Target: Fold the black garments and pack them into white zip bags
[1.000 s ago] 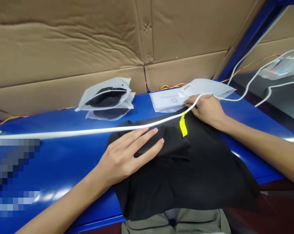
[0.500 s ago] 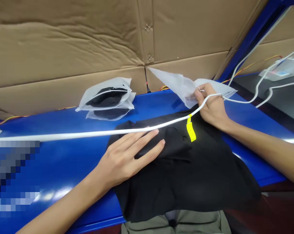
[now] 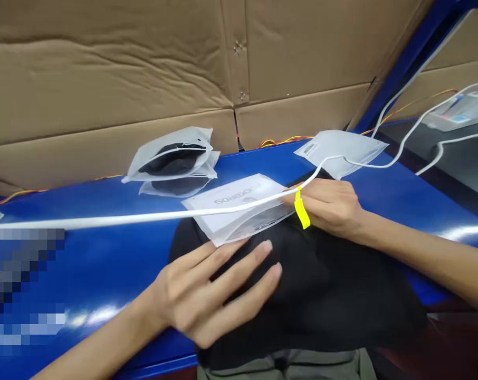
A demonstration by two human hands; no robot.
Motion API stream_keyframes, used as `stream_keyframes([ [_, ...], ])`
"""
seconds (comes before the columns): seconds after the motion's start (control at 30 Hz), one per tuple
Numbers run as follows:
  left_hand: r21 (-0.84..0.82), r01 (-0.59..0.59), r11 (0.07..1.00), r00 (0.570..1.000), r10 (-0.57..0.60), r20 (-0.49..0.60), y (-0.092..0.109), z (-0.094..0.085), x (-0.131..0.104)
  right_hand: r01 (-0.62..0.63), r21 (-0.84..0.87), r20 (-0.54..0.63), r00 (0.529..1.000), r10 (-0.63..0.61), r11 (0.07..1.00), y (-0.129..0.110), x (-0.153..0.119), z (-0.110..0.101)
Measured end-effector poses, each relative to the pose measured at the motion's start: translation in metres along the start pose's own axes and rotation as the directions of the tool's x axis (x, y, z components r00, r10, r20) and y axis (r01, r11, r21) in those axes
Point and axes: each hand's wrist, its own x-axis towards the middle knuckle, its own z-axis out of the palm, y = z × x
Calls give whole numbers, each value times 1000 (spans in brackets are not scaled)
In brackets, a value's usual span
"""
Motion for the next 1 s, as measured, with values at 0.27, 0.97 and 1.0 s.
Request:
stream_keyframes([
  [0.27,-5,79,997,997,-79,-5,28,0,5,-27,225,96,995,6,974,-13,11,-9],
  [0.97,-417,467,780,870,-490,58,-27,12,-21,220,24,27,975,-221,975,-47,8,-10],
  [1.0,-424,498,756,855,-509,98,-32,14,-25,224,29,9,974,-225,974,-46,7,-10],
])
